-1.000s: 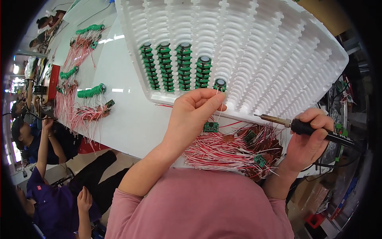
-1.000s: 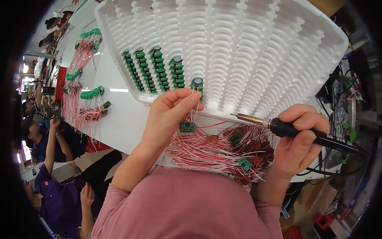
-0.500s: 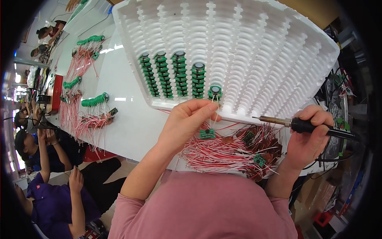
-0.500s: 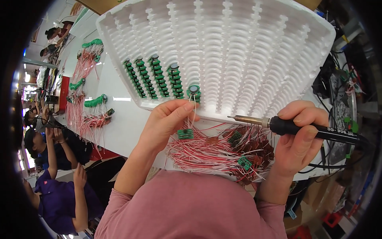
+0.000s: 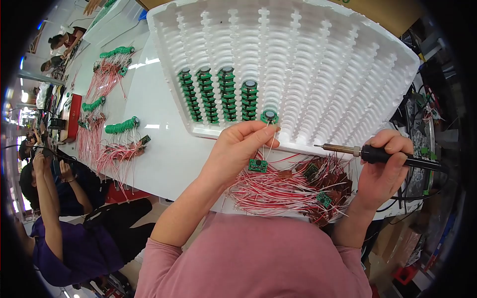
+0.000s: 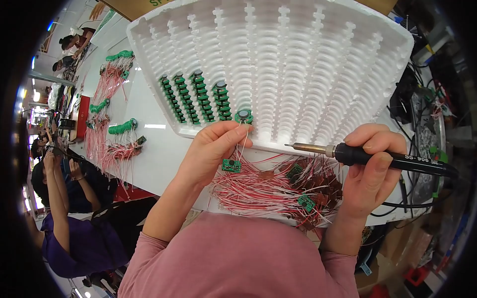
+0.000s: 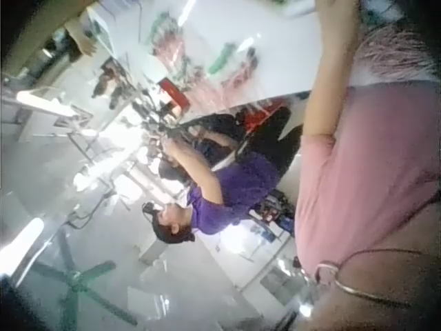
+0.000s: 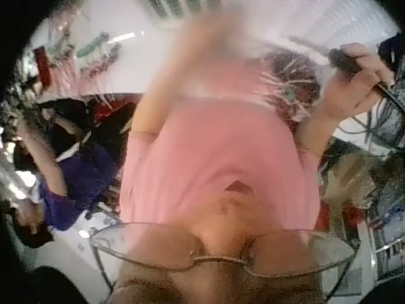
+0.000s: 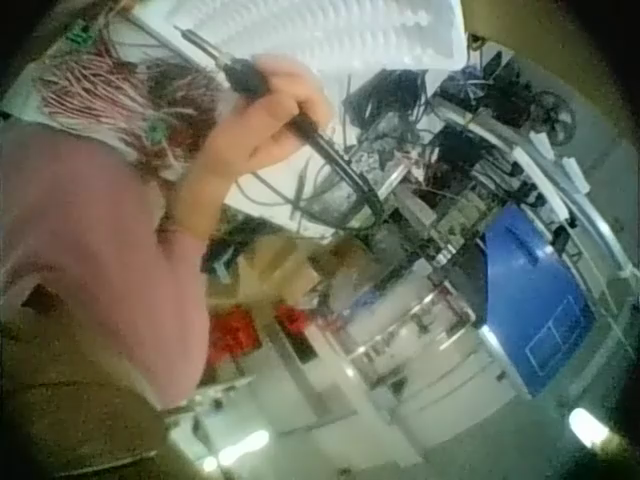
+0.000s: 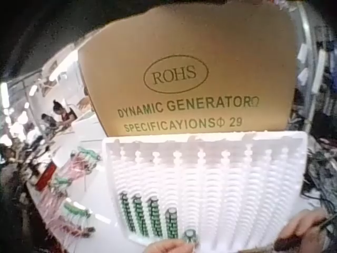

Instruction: The person solders wires onto electronic components using a soldering iron, removes the soldered components from the tray, and arranges the wired circuit boards by hand.

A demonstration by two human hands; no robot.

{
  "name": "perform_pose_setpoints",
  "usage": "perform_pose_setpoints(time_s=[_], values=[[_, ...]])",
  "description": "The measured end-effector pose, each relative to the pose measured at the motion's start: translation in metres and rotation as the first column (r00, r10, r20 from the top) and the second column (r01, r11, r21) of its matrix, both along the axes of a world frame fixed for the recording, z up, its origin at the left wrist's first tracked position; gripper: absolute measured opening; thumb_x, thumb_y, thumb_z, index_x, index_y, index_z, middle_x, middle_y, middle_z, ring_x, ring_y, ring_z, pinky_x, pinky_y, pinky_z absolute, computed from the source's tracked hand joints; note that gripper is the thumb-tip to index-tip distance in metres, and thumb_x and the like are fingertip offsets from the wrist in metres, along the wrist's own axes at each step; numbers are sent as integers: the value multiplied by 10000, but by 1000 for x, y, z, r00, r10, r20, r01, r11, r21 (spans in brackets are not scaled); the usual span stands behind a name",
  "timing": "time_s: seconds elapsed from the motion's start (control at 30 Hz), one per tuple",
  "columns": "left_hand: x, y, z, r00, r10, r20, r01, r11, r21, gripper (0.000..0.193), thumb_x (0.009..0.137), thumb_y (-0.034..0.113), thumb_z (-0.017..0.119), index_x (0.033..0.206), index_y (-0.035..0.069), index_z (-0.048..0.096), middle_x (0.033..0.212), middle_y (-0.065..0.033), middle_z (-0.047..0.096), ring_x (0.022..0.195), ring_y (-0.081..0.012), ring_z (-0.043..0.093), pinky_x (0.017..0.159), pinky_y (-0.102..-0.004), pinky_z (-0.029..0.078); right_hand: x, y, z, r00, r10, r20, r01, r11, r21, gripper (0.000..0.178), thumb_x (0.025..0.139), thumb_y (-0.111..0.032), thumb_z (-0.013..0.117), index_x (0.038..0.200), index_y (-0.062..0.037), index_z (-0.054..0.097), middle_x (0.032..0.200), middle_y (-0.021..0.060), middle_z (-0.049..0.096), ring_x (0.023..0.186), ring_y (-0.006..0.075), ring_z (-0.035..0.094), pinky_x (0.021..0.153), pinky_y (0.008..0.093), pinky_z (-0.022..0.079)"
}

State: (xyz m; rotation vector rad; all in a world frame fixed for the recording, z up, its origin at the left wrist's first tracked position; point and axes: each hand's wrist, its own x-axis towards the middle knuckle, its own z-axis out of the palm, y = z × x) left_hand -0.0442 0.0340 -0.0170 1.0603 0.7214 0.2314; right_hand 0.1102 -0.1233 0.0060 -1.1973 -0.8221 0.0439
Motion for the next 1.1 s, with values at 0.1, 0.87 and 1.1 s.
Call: perform_pose_setpoints(time_s=[0.1,0.87,1.1], values=[[-6,0,4,999,-49,-13,49,998,42,199,825,172,547,927,7,594,719,-7,608,574,-10,452,492,-143,307,1,1,0,1000,19,-18,-19,1000,-7,325,875,-353,412,835,-31,389,751,128,479,545,97,404,445,177,337],[-75,-6,10,998,-18,66,6,986,167,151,835,137,537,907,13,585,741,-9,589,664,-37,511,579,-169,403,-38,13,-4,999,-34,30,35,999,-33,318,876,-322,414,809,-11,408,765,119,458,593,156,429,504,249,366],[-184,21,55,999,-24,34,19,988,152,135,834,134,526,840,11,582,669,-12,573,615,-44,512,546,-170,386,-39,-9,-5,992,-112,61,119,984,-135,200,899,-221,342,855,-26,339,823,76,370,713,136,356,619,212,336]])
